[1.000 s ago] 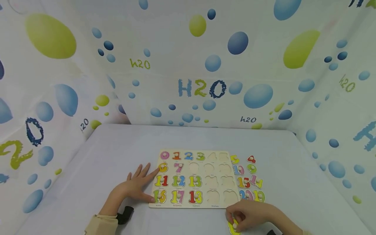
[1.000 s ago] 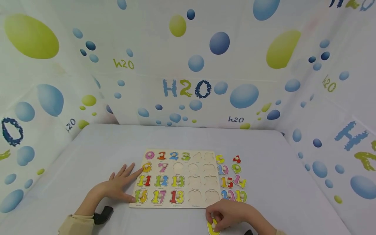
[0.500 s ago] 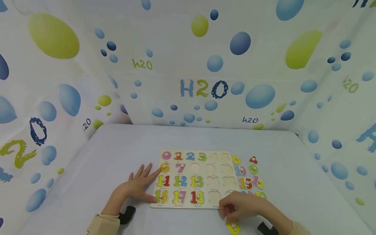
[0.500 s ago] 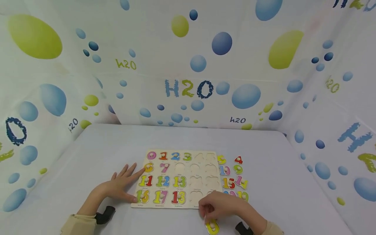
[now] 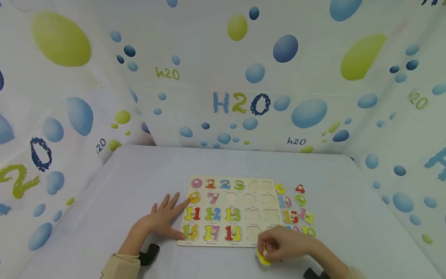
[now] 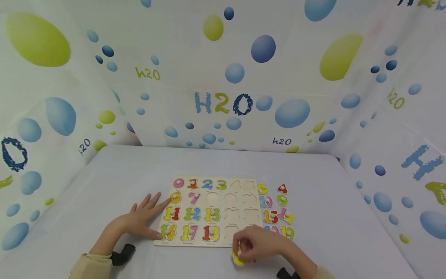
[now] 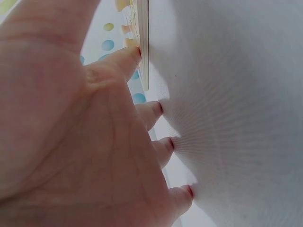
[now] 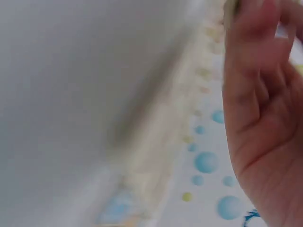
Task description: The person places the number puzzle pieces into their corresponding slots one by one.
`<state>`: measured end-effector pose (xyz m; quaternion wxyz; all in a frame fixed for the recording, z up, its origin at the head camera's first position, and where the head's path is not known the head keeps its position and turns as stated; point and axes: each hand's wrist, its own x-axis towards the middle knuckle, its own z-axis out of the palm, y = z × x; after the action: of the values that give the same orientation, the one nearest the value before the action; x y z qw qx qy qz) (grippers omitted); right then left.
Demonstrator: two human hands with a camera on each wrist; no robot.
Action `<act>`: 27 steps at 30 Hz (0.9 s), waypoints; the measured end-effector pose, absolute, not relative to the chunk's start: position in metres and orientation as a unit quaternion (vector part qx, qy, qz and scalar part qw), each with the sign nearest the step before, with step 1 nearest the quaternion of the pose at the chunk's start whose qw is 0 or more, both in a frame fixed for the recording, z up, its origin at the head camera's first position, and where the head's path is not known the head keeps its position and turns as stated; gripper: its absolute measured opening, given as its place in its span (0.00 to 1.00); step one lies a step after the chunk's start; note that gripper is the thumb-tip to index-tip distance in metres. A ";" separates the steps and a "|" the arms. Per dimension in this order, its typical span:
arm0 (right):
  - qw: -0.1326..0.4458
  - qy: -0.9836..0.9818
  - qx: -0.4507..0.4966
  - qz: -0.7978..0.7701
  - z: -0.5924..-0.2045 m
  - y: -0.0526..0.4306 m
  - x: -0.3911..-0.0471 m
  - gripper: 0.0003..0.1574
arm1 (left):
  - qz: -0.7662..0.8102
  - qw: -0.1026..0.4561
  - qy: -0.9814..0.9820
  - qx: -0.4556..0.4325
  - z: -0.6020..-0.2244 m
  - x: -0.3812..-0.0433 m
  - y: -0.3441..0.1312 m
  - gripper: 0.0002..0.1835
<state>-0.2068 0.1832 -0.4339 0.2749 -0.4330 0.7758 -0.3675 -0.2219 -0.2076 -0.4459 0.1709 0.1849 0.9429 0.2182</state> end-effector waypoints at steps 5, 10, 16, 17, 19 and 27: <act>0.188 0.820 -0.374 -0.391 -0.423 0.152 -0.260 0.04 | 0.217 0.167 0.945 0.181 -0.446 -0.222 -0.210 0.58; 0.183 0.842 -0.336 -0.381 -0.436 0.122 -0.303 0.02 | 0.226 0.170 0.941 0.184 -0.446 -0.222 -0.208 0.58; 0.190 0.866 -0.294 -0.358 -0.448 0.103 -0.319 0.02 | 0.228 0.172 0.941 0.184 -0.448 -0.221 -0.206 0.58; 0.188 0.869 -0.291 -0.353 -0.449 0.100 -0.320 0.02 | 0.228 0.172 0.941 0.182 -0.448 -0.221 -0.206 0.58; 0.185 0.872 -0.291 -0.347 -0.449 0.097 -0.320 0.02 | 0.225 0.171 0.942 0.180 -0.447 -0.221 -0.206 0.58; 0.189 0.879 -0.291 -0.328 -0.443 0.089 -0.317 0.01 | 0.223 0.168 0.943 0.178 -0.446 -0.220 -0.206 0.58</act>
<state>-0.3166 0.0894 -0.4435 0.1889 -0.2908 0.8789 -0.3276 -0.2203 -0.2059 -0.4464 0.1684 0.1784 0.9434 0.2233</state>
